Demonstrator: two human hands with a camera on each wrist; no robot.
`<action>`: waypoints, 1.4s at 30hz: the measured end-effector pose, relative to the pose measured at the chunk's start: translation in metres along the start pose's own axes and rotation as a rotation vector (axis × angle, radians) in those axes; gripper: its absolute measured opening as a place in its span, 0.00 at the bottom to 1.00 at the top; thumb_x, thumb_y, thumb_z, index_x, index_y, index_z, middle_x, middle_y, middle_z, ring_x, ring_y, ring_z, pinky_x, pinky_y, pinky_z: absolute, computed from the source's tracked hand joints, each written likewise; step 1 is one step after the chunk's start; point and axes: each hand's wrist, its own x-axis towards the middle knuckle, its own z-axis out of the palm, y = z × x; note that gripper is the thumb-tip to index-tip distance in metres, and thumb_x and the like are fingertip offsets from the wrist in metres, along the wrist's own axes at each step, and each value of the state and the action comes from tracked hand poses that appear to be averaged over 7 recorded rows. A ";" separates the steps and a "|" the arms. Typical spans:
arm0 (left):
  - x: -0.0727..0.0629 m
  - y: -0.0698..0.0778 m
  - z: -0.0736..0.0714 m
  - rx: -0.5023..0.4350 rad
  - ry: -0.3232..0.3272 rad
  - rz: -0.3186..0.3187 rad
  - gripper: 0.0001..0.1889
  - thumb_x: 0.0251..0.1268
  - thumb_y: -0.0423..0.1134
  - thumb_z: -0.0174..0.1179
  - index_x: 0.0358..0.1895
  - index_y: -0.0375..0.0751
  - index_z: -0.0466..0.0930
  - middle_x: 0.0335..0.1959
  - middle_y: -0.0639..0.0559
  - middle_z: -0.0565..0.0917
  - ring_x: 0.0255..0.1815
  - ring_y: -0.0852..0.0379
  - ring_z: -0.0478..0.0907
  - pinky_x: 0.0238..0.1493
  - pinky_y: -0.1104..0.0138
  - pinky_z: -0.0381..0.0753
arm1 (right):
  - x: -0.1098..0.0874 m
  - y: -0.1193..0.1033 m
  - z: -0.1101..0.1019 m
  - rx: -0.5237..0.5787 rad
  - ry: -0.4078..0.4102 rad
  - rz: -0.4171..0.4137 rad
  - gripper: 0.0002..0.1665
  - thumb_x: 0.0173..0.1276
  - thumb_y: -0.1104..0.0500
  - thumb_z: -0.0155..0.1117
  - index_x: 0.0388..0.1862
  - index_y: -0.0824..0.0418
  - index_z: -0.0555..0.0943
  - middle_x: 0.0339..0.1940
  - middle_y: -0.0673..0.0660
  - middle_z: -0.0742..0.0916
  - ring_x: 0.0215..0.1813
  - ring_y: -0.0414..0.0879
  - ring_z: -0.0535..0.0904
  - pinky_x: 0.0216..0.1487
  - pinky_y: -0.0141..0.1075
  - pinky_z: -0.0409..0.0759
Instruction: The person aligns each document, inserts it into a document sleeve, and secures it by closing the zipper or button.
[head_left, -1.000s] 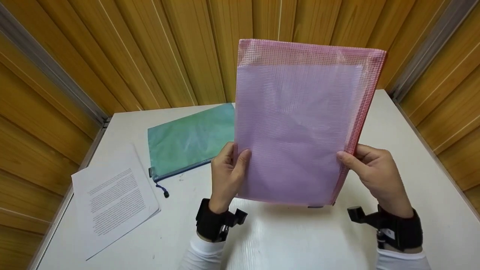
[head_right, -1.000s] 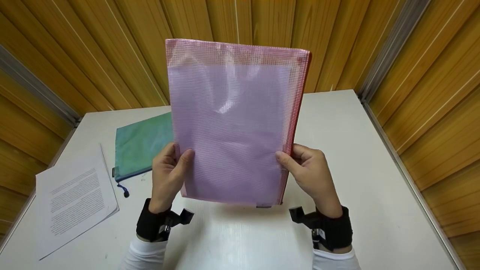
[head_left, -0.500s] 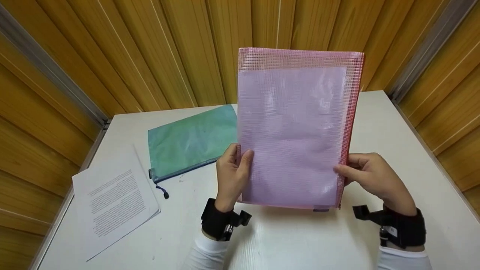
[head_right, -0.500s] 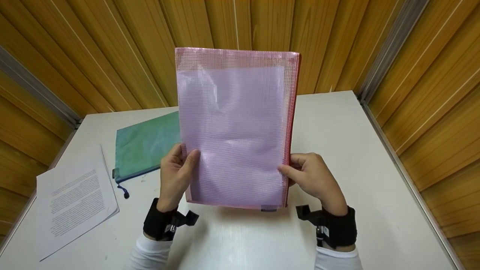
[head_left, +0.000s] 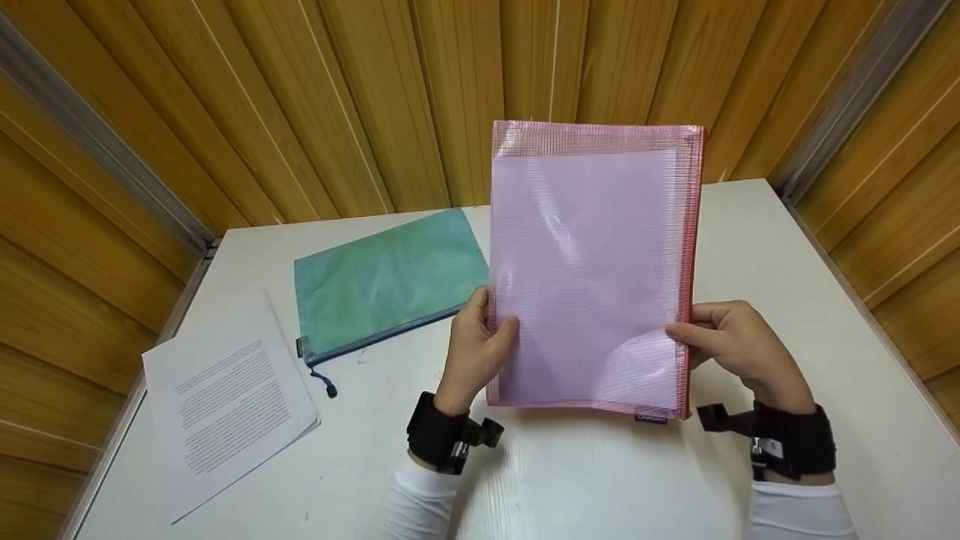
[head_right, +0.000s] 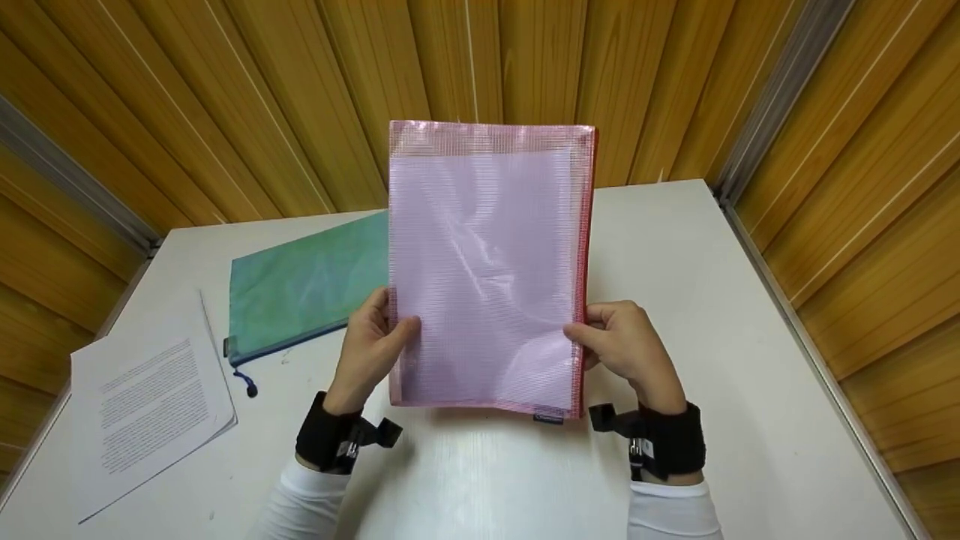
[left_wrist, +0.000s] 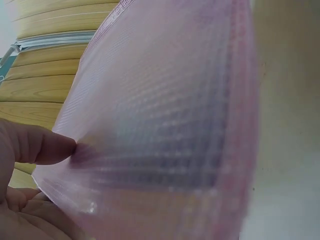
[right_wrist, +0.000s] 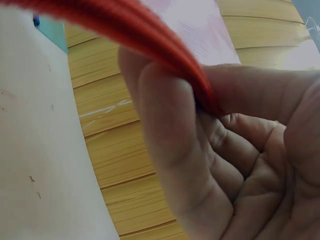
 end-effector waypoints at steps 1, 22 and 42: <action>0.000 -0.001 0.000 0.004 -0.016 -0.011 0.19 0.68 0.22 0.58 0.61 0.22 0.78 0.50 0.29 0.88 0.45 0.49 0.86 0.46 0.66 0.86 | 0.001 0.001 0.000 0.001 0.000 0.012 0.22 0.81 0.67 0.66 0.60 0.87 0.81 0.29 0.40 0.92 0.28 0.37 0.89 0.36 0.32 0.89; 0.013 -0.121 0.025 0.444 -0.211 -0.079 0.25 0.63 0.31 0.68 0.66 0.33 0.82 0.33 0.55 0.84 0.32 0.61 0.79 0.36 0.68 0.80 | 0.021 0.029 -0.003 -0.110 -0.081 0.155 0.22 0.81 0.66 0.63 0.59 0.87 0.80 0.32 0.51 0.93 0.27 0.37 0.88 0.34 0.33 0.90; 0.001 -0.121 0.036 0.521 -0.210 -0.148 0.25 0.66 0.29 0.69 0.67 0.33 0.82 0.40 0.47 0.90 0.38 0.59 0.83 0.42 0.66 0.85 | 0.035 0.049 0.006 -0.372 -0.014 0.155 0.25 0.77 0.59 0.66 0.59 0.82 0.80 0.44 0.71 0.90 0.40 0.47 0.86 0.40 0.35 0.81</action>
